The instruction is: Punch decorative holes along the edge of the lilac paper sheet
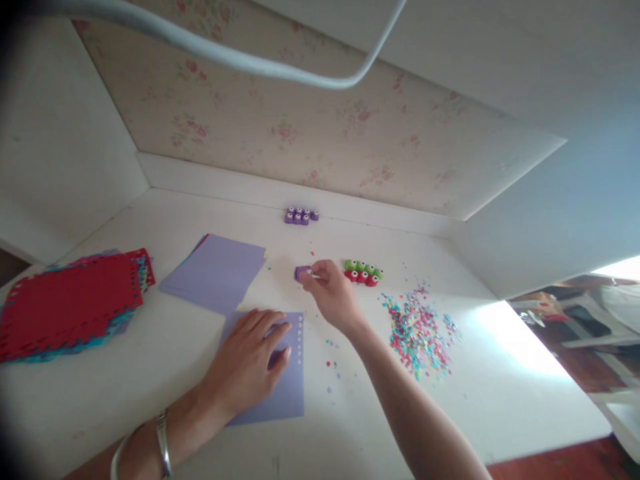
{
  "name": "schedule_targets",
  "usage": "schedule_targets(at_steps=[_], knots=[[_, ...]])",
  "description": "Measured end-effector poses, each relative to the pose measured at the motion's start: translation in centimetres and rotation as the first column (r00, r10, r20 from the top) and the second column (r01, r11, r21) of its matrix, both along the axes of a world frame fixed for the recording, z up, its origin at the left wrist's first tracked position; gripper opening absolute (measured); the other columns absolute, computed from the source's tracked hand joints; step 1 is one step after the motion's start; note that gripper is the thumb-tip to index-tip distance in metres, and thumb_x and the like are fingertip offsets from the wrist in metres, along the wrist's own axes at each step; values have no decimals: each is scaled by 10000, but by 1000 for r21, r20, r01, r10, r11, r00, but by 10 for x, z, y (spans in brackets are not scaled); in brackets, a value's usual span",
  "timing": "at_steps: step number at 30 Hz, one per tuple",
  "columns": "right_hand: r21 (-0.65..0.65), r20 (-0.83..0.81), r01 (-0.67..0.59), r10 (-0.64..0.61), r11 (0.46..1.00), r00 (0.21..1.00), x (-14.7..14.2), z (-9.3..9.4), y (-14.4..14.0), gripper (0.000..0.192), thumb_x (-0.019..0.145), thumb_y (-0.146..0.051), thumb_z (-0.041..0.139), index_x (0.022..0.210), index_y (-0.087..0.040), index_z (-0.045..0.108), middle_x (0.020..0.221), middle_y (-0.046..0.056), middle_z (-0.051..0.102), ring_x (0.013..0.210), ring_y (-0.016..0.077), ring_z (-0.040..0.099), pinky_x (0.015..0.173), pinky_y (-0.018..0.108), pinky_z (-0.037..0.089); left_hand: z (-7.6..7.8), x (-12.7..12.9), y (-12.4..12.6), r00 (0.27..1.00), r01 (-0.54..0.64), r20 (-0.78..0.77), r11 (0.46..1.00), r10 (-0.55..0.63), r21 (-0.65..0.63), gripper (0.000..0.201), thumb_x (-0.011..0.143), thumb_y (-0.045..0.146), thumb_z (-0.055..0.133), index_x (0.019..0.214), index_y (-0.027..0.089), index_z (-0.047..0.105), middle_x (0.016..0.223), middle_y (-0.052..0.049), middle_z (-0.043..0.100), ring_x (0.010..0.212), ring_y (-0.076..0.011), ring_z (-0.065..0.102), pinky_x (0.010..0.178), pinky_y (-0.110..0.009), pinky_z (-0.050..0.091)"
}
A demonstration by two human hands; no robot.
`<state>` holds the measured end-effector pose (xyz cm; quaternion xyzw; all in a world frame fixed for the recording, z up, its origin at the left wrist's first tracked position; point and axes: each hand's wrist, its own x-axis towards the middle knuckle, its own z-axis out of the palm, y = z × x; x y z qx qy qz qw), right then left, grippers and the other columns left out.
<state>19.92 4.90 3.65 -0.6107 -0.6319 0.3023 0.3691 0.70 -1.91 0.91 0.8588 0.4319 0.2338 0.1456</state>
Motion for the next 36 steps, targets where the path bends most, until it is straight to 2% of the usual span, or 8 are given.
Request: schedule_targets(at_steps=[2, 4, 8, 12, 21, 27, 32, 36], knots=[[-68, -383, 8, -34, 998, 923, 3, -10, -35, 302, 865, -495, 676, 946, -230, 556, 852, 34, 734, 792, 190, 699, 757, 352, 566, 0, 0, 0, 1000, 0, 7, 1000, 0, 19, 290, 897, 232, 562, 1175, 188, 633, 1260, -86, 621, 1210, -275, 533, 1136, -500, 341], [-105, -531, 97, -138, 990, 836, 6, -19, -57, 330, 807, -489, 746, 942, -227, 597, 816, 23, 727, 737, 175, 680, 732, 340, 563, 0, 0, -1, 1000, -14, 8, 999, 14, 40, 307, 907, 239, 545, 1195, 178, 633, 1290, -96, 610, 1236, -279, 520, 1147, -498, 324], [-74, -584, 209, -212, 975, 783, 7, -32, -66, 314, 788, -485, 767, 923, -219, 667, 793, 13, 719, 689, 158, 658, 692, 311, 551, -2, 0, -1, 998, -50, -32, 997, 52, 61, 357, 890, 240, 557, 1225, 144, 633, 1345, -137, 583, 1284, -306, 486, 1149, -500, 314], [-95, -621, 114, -149, 989, 770, 4, -36, -60, 291, 829, -478, 726, 969, -225, 700, 884, 33, 746, 753, 175, 677, 719, 320, 560, -3, -1, 2, 995, -62, -69, 996, 66, 61, 394, 875, 289, 598, 1236, 132, 624, 1355, -160, 580, 1279, -328, 487, 1117, -506, 343], [-82, -609, 30, -74, 996, 790, 10, -29, -71, 243, 860, -440, 704, 1034, -270, 711, 1109, 48, 740, 921, 194, 692, 844, 356, 574, 1, -7, 7, 985, -129, -110, 991, 131, 29, 468, 844, 327, 685, 1286, 212, 585, 1266, -111, 613, 1175, -331, 521, 964, -516, 391], [16, -348, 49, -40, 999, 937, 16, -23, -86, 239, 856, -368, 718, 1073, -267, 707, 1209, 79, 707, 991, 225, 704, 904, 403, 572, 2, -11, 9, 979, -159, -132, 987, 158, 3, 521, 804, 363, 736, 1273, 194, 584, 1186, -117, 601, 1116, -331, 522, 941, -499, 393], [11, -207, -6, 8, 1000, 978, 24, -27, -95, 266, 895, -370, 669, 1137, -260, 686, 1177, 92, 715, 995, 239, 706, 902, 414, 580, 1, -12, 12, 979, -164, -126, 986, 158, -34, 420, 784, 388, 758, 1151, 216, 651, 1159, -106, 589, 1081, -317, 533, 937, -490, 400], [-21, -129, -95, 92, 995, 987, 34, -35, -98, 234, 910, -348, 650, 1131, -280, 685, 1258, 94, 678, 1119, 264, 660, 953, 431, 550, 0, -12, 14, 981, -164, -114, 985, 156, -58, 514, 762, 370, 784, 1227, 232, 615, 1266, -101, 574, 1158, -327, 512, 959, -494, 395]])
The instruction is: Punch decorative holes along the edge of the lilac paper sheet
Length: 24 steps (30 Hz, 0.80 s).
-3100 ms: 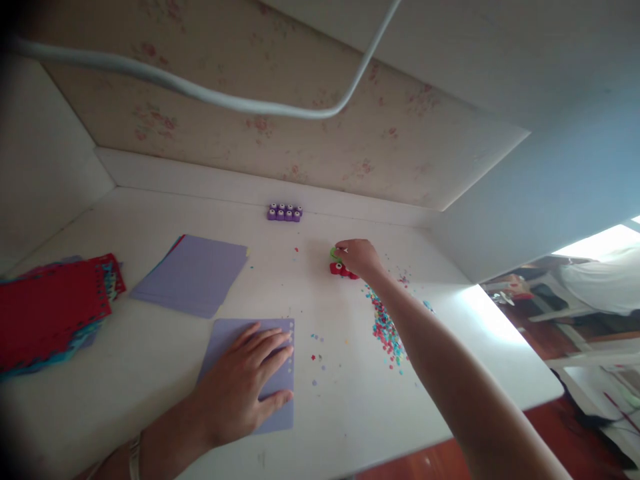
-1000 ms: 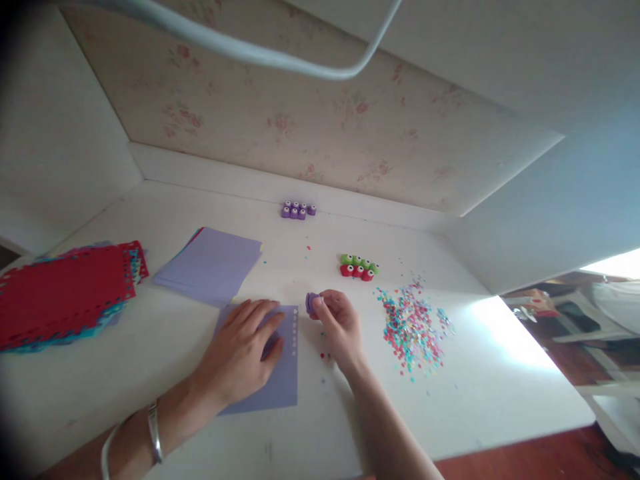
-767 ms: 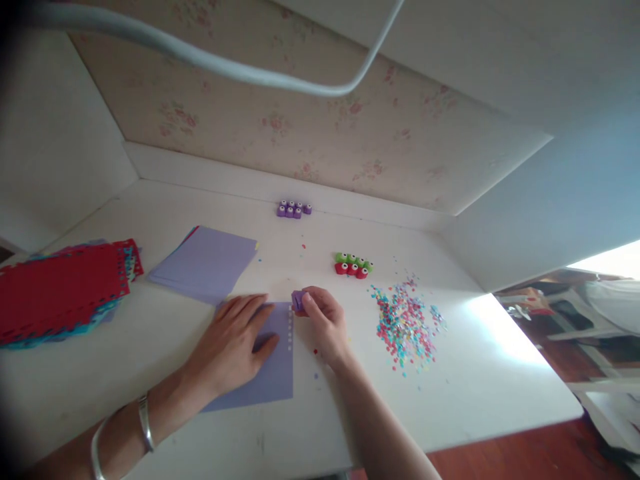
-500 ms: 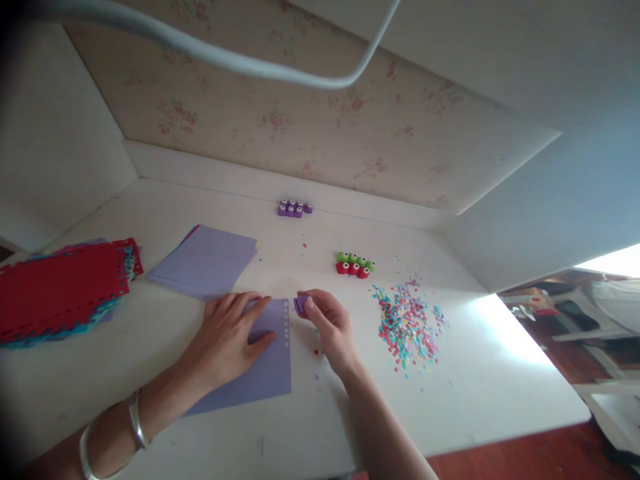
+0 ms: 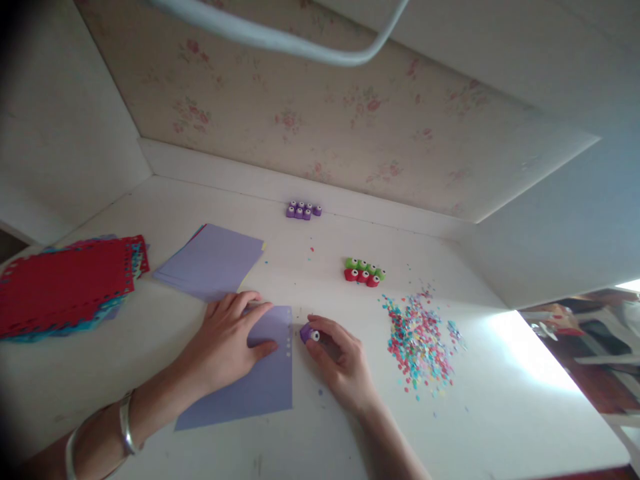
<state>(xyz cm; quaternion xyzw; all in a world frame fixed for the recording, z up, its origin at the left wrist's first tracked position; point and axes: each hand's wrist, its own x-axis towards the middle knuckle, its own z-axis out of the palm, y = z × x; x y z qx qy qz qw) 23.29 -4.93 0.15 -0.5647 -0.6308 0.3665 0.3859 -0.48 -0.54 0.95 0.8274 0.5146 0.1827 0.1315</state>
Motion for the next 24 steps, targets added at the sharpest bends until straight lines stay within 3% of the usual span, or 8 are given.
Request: schedule_targets(at_steps=[4, 9, 14, 18, 24], knots=[[-4, 10, -40, 41, 999, 999, 5, -3, 1, 187, 917, -332, 641, 1093, -290, 687, 1297, 87, 654, 1168, 269, 634, 957, 431, 542, 2, 0, 2, 1000, -5, -12, 1000, 5, 2, 622, 762, 350, 794, 1319, 249, 536, 1256, -83, 615, 1137, -330, 534, 931, -492, 402], [-17, -30, -26, 25, 1000, 999, 4, -1, 3, 188, 911, -331, 645, 1087, -283, 694, 1297, 97, 649, 1076, 264, 679, 922, 424, 563, 3, 1, 5, 1000, -8, 20, 1000, 8, 2, 576, 760, 303, 807, 1272, 243, 549, 1155, -61, 634, 1067, -296, 588, 916, -466, 426], [2, -3, -51, 51, 999, 999, 1, 4, 3, 171, 903, -316, 651, 1062, -287, 704, 1254, 86, 670, 1108, 257, 663, 933, 410, 553, 0, 0, 7, 995, -1, 100, 1000, 2, -9, 477, 828, 222, 744, 1262, 218, 546, 1161, -59, 622, 986, -245, 634, 872, -396, 489], [16, 40, -78, 77, 997, 996, 0, 7, 4, 174, 906, -311, 644, 1064, -287, 711, 1243, 88, 677, 1129, 260, 651, 950, 418, 541, 0, -1, 10, 986, 14, 168, 1000, -16, 13, 330, 900, 244, 675, 1217, 215, 586, 1104, -55, 684, 1010, -245, 651, 914, -399, 491], [20, 72, -65, 64, 998, 995, -1, 9, 4, 182, 894, -333, 660, 1061, -295, 722, 1222, 90, 692, 1110, 277, 664, 937, 445, 552, 1, -2, 10, 973, -25, 228, 999, 32, -31, 338, 905, 338, 661, 1229, 250, 619, 995, -55, 726, 928, -251, 682, 864, -386, 533]])
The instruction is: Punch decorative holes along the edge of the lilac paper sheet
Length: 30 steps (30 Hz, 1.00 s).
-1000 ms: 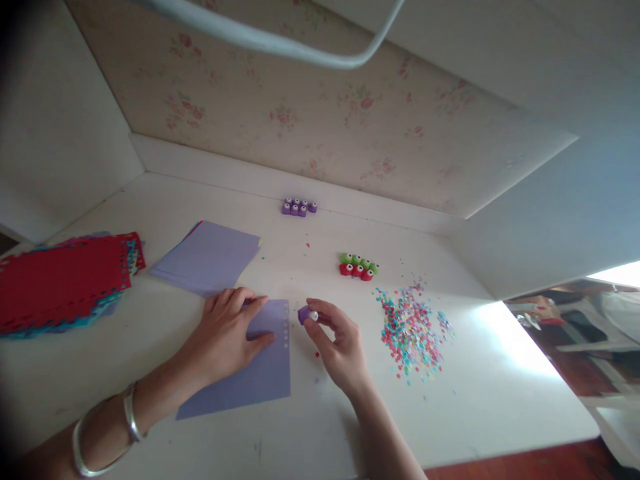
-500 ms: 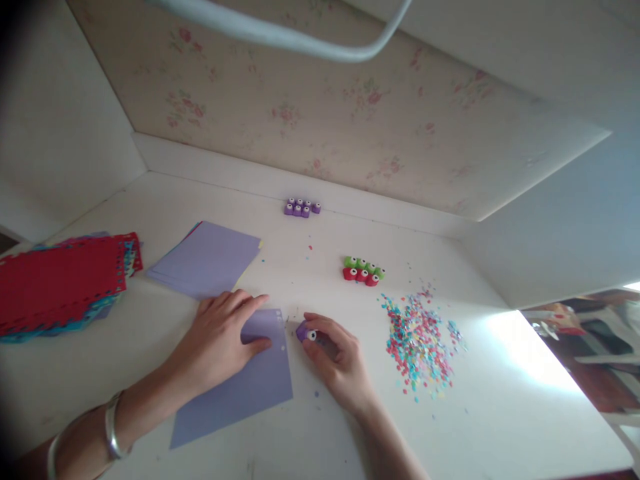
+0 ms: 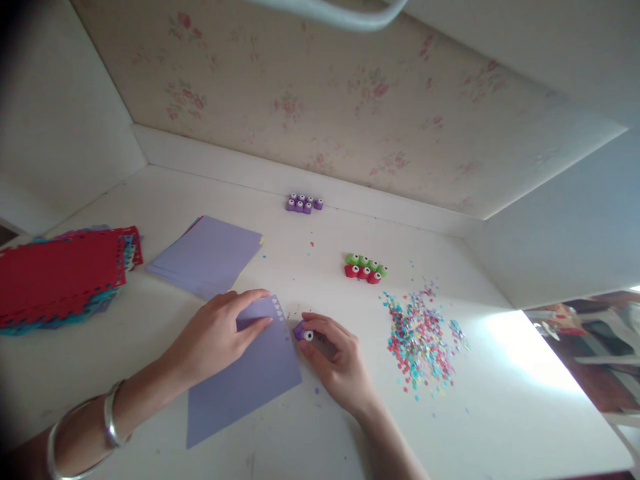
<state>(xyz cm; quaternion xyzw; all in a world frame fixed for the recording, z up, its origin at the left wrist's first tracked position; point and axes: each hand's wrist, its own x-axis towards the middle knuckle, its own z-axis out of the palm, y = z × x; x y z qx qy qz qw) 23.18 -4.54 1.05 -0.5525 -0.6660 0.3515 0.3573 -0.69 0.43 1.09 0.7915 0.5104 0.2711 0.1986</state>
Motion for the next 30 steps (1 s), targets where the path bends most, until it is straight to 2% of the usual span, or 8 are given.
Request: schedule_targets(at_steps=[21, 24, 27, 30], knots=[[11, 42, -98, 98, 995, 994, -4, 6, -3, 185, 894, -279, 676, 1064, -319, 735, 1183, 66, 708, 1024, 244, 697, 835, 388, 601, 1, 2, -3, 1000, 9, 1, 999, -9, -50, 374, 882, 334, 684, 1244, 275, 606, 1020, -37, 722, 932, -259, 671, 874, -423, 537], [99, 114, -160, 149, 982, 982, -3, 4, -3, 193, 898, -241, 671, 1076, -277, 737, 1169, 89, 708, 1016, 241, 689, 812, 383, 602, 2, 2, -4, 1000, 3, -21, 999, -3, -32, 373, 882, 325, 686, 1242, 259, 609, 1017, -44, 723, 939, -266, 672, 872, -427, 536], [215, 221, -265, 217, 940, 951, -4, 5, -3, 228, 893, -174, 664, 1105, -231, 728, 1135, 103, 715, 1021, 234, 662, 841, 385, 578, 3, 3, -5, 998, 30, -53, 999, -29, 19, 356, 880, 278, 689, 1224, 231, 614, 1013, -50, 731, 932, -269, 676, 869, -433, 531], [228, 265, -314, 252, 922, 931, -6, 5, -5, 233, 882, -160, 679, 1102, -220, 725, 1098, 92, 722, 967, 213, 659, 825, 359, 570, 5, 4, -6, 995, 43, -92, 998, -38, 53, 346, 870, 250, 699, 1206, 224, 621, 994, -51, 740, 913, -270, 681, 857, -433, 530]])
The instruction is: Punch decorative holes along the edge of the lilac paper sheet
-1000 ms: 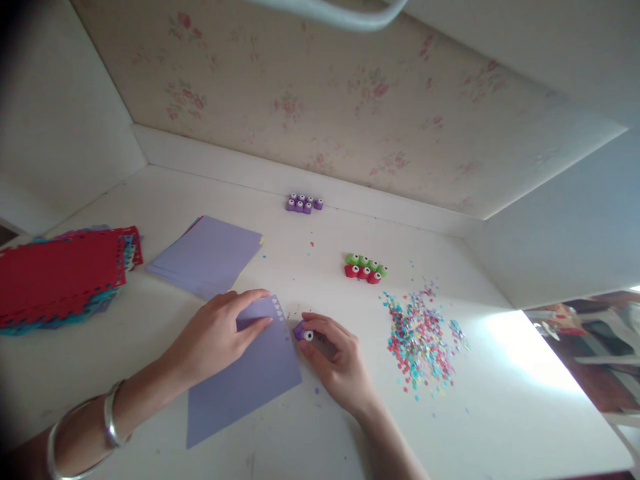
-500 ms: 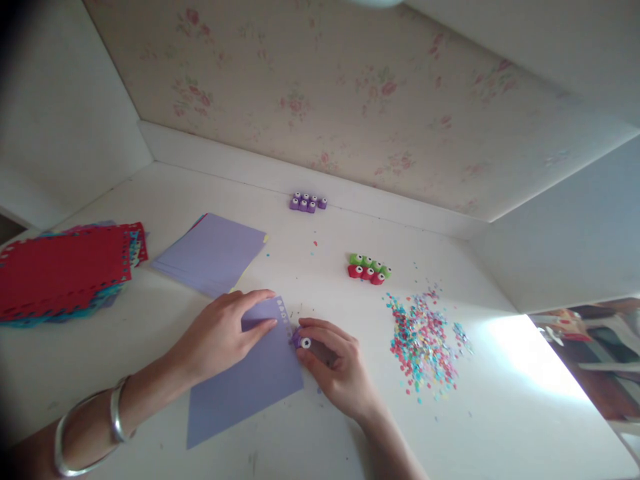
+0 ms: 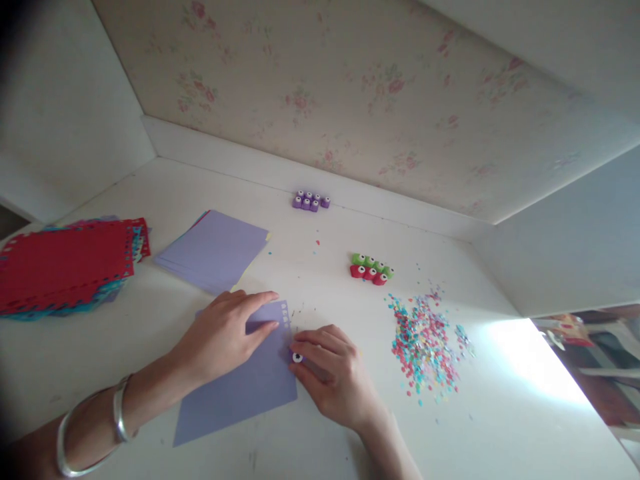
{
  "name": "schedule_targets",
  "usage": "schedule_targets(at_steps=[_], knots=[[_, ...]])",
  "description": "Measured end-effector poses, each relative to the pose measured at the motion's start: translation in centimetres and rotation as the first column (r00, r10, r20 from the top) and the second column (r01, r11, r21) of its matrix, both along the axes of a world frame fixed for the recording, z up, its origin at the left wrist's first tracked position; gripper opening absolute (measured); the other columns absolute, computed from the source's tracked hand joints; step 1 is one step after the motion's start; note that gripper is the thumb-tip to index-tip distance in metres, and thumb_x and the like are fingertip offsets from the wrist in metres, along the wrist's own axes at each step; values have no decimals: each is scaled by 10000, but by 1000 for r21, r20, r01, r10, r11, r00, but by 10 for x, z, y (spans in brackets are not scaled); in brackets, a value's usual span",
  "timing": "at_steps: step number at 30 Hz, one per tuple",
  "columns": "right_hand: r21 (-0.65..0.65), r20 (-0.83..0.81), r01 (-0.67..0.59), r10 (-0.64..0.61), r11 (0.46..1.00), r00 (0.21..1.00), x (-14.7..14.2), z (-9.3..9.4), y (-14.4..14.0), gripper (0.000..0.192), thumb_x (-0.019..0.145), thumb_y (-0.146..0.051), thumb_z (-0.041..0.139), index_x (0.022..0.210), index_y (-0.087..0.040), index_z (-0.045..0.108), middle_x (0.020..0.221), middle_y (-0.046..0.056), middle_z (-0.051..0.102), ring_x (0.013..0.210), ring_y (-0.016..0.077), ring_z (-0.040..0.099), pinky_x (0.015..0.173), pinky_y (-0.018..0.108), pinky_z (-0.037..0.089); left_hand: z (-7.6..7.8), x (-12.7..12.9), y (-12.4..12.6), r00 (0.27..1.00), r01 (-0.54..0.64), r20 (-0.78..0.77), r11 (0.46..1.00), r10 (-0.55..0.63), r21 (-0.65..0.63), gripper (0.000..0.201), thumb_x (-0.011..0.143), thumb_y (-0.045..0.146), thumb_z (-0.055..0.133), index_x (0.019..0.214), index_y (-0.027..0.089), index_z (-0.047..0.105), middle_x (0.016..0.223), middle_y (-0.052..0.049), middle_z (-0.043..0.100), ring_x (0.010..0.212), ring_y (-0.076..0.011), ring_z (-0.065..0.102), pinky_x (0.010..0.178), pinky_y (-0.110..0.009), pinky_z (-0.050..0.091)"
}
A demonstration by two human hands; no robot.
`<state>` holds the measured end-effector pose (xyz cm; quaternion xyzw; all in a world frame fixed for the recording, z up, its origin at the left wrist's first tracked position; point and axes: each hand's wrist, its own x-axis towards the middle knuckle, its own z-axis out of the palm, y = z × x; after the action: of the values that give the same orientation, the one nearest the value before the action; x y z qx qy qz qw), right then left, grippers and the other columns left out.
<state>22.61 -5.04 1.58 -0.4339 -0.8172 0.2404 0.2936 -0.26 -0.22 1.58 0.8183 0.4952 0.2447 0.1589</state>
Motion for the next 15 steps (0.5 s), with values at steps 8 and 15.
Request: schedule_targets(at_steps=[8, 15], knots=[[-273, -44, 28, -42, 962, 998, 0, 2, -6, 197, 889, -298, 705, 1076, -243, 739, 1097, 68, 705, 822, 153, 683, 638, 243, 549, 0, 1, -1, 1000, 4, -5, 1000, -4, -5, 342, 875, 233, 694, 1206, 211, 613, 982, -58, 740, 921, -273, 682, 871, -451, 522], [-516, -35, 127, -169, 847, 985, -2, 12, -4, 211, 929, -413, 628, 945, -224, 719, 1017, 55, 647, 679, 114, 584, 544, 243, 454, -2, 3, -5, 997, 55, 46, 998, -55, -3, 299, 903, 191, 644, 1196, 199, 587, 1013, -55, 699, 981, -258, 630, 897, -446, 489]])
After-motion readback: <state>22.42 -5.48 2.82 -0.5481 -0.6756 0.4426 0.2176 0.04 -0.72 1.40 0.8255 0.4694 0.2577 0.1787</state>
